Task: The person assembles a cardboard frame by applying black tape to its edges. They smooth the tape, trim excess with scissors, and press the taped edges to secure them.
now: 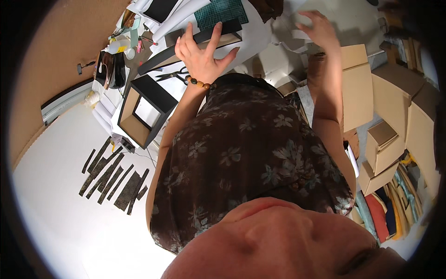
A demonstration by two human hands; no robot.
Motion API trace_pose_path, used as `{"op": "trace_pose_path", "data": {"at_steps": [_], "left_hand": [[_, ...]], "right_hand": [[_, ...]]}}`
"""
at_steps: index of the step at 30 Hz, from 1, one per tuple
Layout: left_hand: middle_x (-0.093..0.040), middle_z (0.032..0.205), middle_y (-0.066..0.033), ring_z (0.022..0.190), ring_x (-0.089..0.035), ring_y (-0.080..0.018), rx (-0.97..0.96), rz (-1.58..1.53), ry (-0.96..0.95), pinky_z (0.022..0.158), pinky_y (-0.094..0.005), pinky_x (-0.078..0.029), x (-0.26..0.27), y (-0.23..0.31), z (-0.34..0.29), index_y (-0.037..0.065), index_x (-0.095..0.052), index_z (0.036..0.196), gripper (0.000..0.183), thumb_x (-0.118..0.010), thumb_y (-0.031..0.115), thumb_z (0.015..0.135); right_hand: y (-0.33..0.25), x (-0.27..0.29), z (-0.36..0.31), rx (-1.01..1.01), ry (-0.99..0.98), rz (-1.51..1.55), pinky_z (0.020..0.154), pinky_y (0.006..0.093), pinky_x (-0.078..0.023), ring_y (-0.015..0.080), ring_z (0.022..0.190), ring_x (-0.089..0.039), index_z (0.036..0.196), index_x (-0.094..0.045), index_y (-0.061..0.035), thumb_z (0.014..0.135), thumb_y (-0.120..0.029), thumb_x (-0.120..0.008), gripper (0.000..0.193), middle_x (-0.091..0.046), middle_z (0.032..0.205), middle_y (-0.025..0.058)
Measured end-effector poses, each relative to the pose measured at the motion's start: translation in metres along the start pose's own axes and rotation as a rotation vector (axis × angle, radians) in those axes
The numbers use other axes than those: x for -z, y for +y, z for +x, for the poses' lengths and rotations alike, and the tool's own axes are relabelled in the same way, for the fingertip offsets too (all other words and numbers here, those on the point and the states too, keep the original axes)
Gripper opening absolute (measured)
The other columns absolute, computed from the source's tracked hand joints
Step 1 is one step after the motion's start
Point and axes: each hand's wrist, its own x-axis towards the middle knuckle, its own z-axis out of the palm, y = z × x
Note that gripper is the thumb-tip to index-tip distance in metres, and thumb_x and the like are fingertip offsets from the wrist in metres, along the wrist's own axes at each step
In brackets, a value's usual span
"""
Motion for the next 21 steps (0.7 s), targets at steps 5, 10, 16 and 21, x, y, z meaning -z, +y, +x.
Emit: {"op": "trace_pose_path", "data": {"at_steps": [5,10,16,21], "left_hand": [[-0.034,0.134,-0.0315,0.118,-0.036,-0.042,0.001,0.044,-0.035,0.099,-0.0556,-0.027,0.001,0.002,0.0,0.035,-0.058,0.126,0.072,-0.076,0.055,0.059],[-0.034,0.136,-0.0311,0.12,-0.036,-0.0428,-0.029,0.033,-0.036,0.099,-0.056,-0.027,0.0,-0.001,-0.004,0.034,-0.056,0.128,0.071,-0.075,0.05,0.061],[-0.033,0.138,-0.0311,0.123,-0.037,-0.0437,-0.051,0.038,-0.07,0.1,-0.0548,-0.028,0.008,0.002,-0.002,0.028,-0.055,0.13,0.066,-0.07,0.039,0.067],[-0.038,0.139,-0.029,0.124,-0.042,-0.0407,-0.017,-0.051,-0.001,0.104,-0.0501,-0.03,0.008,-0.011,-0.005,0.003,-0.047,0.134,0.072,-0.067,0.033,0.072]], "right_hand": [[-0.149,0.005,0.014,0.015,0.257,1.48,0.074,0.0251,-0.048,0.0118,0.083,-0.058,0.114,-0.057,-0.0042,0.085,-0.022,-0.07,0.036,-0.062,0.095,0.0023],[-0.201,-0.036,0.014,-0.092,0.348,1.453,0.07,0.0256,-0.05,0.0122,0.08,-0.06,0.118,-0.045,-0.0027,0.078,-0.029,-0.079,0.059,-0.062,0.091,0.0068],[-0.205,-0.028,0.008,-0.065,0.383,1.426,0.064,0.0241,-0.051,0.0122,0.076,-0.061,0.119,-0.042,-0.0019,0.078,-0.028,-0.079,0.061,-0.062,0.09,0.0072],[-0.205,-0.029,0.011,-0.104,0.347,1.494,0.064,0.0243,-0.051,0.0114,0.076,-0.061,0.117,-0.042,-0.002,0.078,-0.024,-0.079,0.058,-0.062,0.09,0.0081]]}}
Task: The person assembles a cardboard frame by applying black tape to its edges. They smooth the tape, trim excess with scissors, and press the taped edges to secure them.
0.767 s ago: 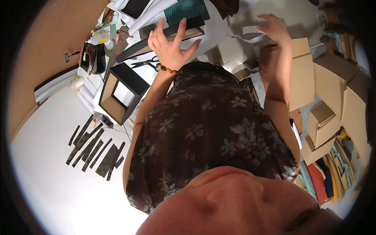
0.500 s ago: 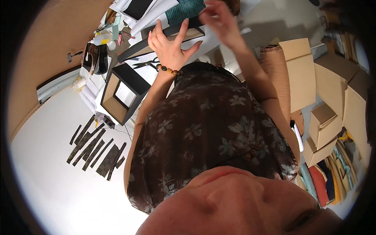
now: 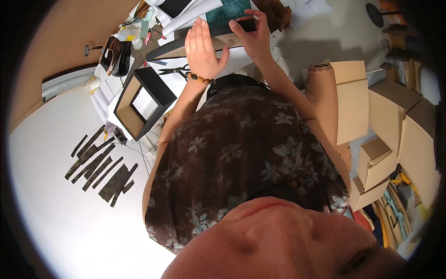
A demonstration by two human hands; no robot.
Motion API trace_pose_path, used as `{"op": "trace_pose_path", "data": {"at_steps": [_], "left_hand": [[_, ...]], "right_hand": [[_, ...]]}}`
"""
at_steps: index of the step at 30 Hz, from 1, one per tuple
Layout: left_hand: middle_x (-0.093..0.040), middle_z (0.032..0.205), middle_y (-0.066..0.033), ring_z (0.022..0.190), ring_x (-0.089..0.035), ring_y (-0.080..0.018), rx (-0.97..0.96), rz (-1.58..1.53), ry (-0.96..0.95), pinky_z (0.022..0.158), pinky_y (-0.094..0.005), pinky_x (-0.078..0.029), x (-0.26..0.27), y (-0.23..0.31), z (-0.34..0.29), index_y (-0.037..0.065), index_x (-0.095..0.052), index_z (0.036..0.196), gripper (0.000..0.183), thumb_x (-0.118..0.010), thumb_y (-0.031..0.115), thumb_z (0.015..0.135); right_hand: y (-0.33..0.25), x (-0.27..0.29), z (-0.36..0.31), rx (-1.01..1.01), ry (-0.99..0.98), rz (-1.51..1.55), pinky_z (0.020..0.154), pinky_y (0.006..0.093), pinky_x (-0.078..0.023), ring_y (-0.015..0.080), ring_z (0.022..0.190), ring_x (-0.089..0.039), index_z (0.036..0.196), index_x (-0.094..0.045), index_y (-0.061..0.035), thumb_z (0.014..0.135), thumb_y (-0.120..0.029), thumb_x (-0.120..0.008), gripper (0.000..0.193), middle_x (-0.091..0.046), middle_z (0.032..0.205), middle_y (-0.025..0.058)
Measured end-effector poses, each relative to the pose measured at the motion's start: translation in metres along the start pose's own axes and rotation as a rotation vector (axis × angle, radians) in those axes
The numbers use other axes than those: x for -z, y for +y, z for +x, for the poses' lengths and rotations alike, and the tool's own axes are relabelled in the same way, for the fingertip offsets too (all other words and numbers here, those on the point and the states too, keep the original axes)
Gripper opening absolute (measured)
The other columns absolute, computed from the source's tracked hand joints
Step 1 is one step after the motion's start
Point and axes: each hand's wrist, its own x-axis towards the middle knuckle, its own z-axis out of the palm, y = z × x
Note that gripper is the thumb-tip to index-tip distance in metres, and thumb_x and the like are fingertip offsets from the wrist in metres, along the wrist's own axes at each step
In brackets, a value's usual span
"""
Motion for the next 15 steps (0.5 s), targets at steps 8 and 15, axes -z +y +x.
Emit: {"op": "trace_pose_path", "data": {"at_steps": [8,15], "left_hand": [[-0.046,0.133,-0.024,0.119,-0.046,-0.0387,0.055,0.232,-0.006,0.102,-0.0495,-0.033,0.038,-0.049,-0.028,0.004,-0.049,0.132,0.069,-0.07,0.031,0.072],[-0.042,0.134,-0.0224,0.121,-0.042,-0.0366,0.103,0.254,0.054,0.102,-0.0508,-0.03,0.028,-0.041,-0.028,0.019,-0.052,0.133,0.069,-0.072,0.036,0.068]], "right_hand": [[-0.016,-0.01,0.005,0.404,0.022,-0.344,0.084,0.0286,-0.045,0.0135,0.09,-0.058,0.112,-0.054,-0.0092,0.077,-0.02,-0.078,0.043,-0.063,0.094,0.0023],[-0.025,-0.063,0.011,0.961,-0.343,-0.891,0.09,0.0362,-0.042,0.0185,0.087,-0.057,0.08,-0.071,-0.0112,0.071,-0.022,-0.073,0.014,-0.065,0.086,-0.0024]]}}
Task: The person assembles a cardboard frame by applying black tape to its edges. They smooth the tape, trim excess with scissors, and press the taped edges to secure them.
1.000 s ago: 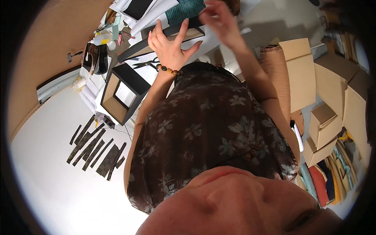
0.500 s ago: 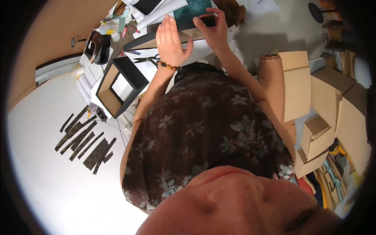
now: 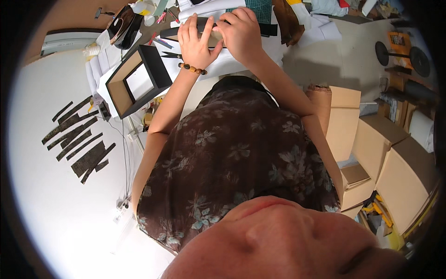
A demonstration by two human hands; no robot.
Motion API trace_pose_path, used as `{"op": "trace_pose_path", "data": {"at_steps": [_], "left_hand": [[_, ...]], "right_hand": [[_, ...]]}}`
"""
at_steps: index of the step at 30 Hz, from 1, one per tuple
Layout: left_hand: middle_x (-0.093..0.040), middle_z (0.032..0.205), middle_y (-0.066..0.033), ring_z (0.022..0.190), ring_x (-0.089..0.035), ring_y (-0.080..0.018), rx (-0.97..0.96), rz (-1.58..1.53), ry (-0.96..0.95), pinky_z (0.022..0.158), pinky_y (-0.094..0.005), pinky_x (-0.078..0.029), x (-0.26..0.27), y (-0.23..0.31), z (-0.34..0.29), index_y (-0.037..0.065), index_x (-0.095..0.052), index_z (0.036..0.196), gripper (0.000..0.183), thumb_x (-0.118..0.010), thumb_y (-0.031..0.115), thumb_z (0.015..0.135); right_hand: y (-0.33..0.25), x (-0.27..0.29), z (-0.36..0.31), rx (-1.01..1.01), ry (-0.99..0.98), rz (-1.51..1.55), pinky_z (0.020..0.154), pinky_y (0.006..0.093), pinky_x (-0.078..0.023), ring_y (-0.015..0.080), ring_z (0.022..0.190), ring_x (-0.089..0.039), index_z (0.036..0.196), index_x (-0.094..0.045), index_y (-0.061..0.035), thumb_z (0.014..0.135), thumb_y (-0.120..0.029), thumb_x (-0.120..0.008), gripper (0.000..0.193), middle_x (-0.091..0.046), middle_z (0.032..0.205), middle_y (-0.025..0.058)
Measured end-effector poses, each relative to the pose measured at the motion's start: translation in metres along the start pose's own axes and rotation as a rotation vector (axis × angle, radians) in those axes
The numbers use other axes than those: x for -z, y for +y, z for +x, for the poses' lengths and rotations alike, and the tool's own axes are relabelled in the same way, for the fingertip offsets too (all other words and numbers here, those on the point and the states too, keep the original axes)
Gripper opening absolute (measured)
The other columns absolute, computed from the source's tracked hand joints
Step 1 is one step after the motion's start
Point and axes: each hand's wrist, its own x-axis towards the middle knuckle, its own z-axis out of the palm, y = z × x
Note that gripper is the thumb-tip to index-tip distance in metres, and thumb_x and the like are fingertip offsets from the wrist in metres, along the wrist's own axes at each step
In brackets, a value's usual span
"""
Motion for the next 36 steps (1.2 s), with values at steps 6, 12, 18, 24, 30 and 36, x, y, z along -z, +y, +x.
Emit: {"op": "trace_pose_path", "data": {"at_steps": [6,12,18,24,30,36], "left_hand": [[-0.045,0.138,-0.0166,0.125,-0.045,-0.0323,0.009,0.053,-0.031,0.104,-0.0475,-0.033,0.008,-0.033,-0.005,0.011,-0.048,0.135,0.068,-0.069,0.029,0.073],[-0.043,0.139,-0.0215,0.127,-0.043,-0.037,0.041,0.076,-0.022,0.104,-0.0496,-0.034,0.02,-0.055,-0.012,0.0,-0.044,0.134,0.072,-0.071,0.033,0.076],[-0.041,0.142,-0.021,0.13,-0.04,-0.036,0.121,0.038,0.0,0.107,-0.0521,-0.029,0.018,-0.051,-0.012,0.002,-0.044,0.136,0.075,-0.071,0.032,0.074],[-0.032,0.145,-0.0258,0.134,-0.031,-0.0407,0.123,-0.052,0.078,0.109,-0.0516,-0.024,0.019,-0.07,-0.006,-0.001,-0.033,0.141,0.085,-0.073,0.03,0.074],[-0.04,0.135,-0.0261,0.125,-0.038,-0.0394,0.648,-0.279,0.342,0.106,-0.0438,-0.031,0.032,-0.13,-0.072,-0.003,-0.038,0.134,0.083,-0.08,0.022,0.068],[-0.039,0.14,-0.0199,0.129,-0.037,-0.0364,0.268,-0.179,-0.151,0.105,-0.0503,-0.032,0.057,-0.017,-0.095,0.011,-0.041,0.139,0.08,-0.076,0.021,0.067]], "right_hand": [[0.011,-0.001,-0.002,0.05,-0.043,0.008,0.087,0.0341,-0.043,0.0164,0.084,-0.057,0.081,-0.071,-0.011,0.074,-0.023,-0.072,0.014,-0.066,0.084,-0.0043],[0.011,0.037,0.009,-0.001,-0.058,-0.012,0.092,0.0372,-0.041,0.0221,0.096,-0.056,0.099,-0.067,-0.0087,0.073,-0.032,-0.076,0.036,-0.063,0.103,0.0015],[0.081,0.044,-0.077,-0.465,-0.213,0.459,0.095,0.04,-0.043,0.0253,0.117,-0.049,0.132,-0.043,-0.0021,0.069,-0.027,-0.085,0.081,-0.047,0.13,0.017],[0.102,-0.06,-0.136,-0.794,-0.346,0.855,0.08,0.0302,-0.048,0.0171,0.09,-0.061,0.108,-0.059,0.0013,0.085,-0.026,-0.072,0.039,-0.066,0.094,0.0092],[0.074,-0.061,-0.046,-0.692,-0.17,0.818,0.063,0.0261,-0.045,0.0105,0.07,-0.056,0.095,-0.063,0.0026,0.086,-0.027,-0.071,0.032,-0.066,0.082,0.0056],[0.064,-0.072,0.013,-1.064,-0.178,1.217,0.073,0.0277,-0.046,0.0113,0.083,-0.059,0.099,-0.067,0.0006,0.085,-0.027,-0.072,0.031,-0.067,0.095,0.0035]]}}
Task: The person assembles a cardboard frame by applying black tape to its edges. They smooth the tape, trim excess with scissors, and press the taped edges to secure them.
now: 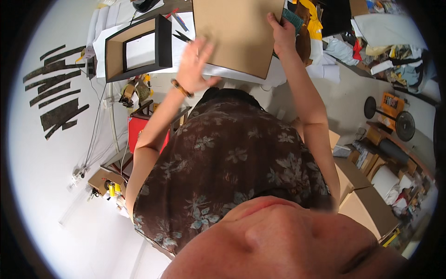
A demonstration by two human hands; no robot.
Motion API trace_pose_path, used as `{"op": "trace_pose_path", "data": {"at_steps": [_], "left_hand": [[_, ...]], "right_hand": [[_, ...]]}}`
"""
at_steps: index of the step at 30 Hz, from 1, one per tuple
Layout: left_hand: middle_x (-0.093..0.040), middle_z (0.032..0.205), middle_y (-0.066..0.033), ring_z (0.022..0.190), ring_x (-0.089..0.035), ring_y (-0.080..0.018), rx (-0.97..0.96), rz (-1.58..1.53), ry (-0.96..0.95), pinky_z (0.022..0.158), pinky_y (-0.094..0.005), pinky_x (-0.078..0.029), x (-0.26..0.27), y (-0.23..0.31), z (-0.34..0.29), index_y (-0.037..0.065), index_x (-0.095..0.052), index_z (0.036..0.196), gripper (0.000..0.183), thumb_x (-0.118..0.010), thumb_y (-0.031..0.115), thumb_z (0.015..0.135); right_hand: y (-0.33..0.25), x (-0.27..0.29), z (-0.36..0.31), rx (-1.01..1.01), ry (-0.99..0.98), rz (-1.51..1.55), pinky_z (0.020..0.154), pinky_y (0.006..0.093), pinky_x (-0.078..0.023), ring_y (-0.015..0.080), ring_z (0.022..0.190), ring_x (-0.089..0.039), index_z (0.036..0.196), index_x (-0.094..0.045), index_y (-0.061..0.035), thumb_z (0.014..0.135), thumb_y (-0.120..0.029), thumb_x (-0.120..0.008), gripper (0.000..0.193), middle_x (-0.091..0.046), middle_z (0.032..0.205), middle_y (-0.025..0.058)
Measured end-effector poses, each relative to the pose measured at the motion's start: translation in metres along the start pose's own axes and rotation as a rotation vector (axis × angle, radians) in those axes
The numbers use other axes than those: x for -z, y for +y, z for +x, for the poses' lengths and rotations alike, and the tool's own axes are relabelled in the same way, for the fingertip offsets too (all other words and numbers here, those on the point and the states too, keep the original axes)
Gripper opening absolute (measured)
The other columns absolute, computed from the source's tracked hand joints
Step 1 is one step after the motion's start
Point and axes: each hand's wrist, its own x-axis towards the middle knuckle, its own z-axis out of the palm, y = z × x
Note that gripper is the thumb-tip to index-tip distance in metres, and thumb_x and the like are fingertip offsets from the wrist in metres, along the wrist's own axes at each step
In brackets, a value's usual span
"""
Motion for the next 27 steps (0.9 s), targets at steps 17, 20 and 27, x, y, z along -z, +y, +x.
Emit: {"op": "trace_pose_path", "data": {"at_steps": [17,20,27], "left_hand": [[-0.071,0.094,-0.0129,0.086,-0.065,-0.0123,0.62,-0.232,0.22,0.079,-0.0266,-0.052,0.228,-0.099,0.013,-0.005,-0.063,0.104,0.032,-0.076,0.005,0.076],[-0.068,0.101,-0.0126,0.09,-0.065,-0.016,0.712,-0.345,0.294,0.084,-0.0297,-0.051,0.271,-0.088,-0.003,-0.008,-0.059,0.108,0.034,-0.071,-0.008,0.076],[-0.067,0.098,-0.0112,0.089,-0.062,-0.0147,0.738,0.069,0.422,0.085,-0.0285,-0.048,0.321,-0.057,-0.039,-0.006,-0.06,0.104,0.042,-0.083,0.003,0.07]], "right_hand": [[0.044,-0.13,0.028,0.181,-0.408,-0.104,0.064,0.0321,-0.046,0.0136,0.073,-0.06,0.086,-0.065,-0.0031,0.087,-0.024,-0.068,0.021,-0.065,0.079,0.0012],[0.186,-0.126,-0.011,0.2,-0.382,-0.937,0.069,0.0381,-0.05,0.0281,0.075,-0.063,0.081,-0.061,-0.0072,0.079,-0.019,-0.066,0.013,-0.063,0.077,0.0108],[0.272,-0.147,-0.042,0.305,-0.546,-1.459,0.084,0.0408,-0.049,0.0319,0.1,-0.055,0.1,-0.056,0.0028,0.072,-0.023,-0.071,0.041,-0.056,0.103,0.0166]]}}
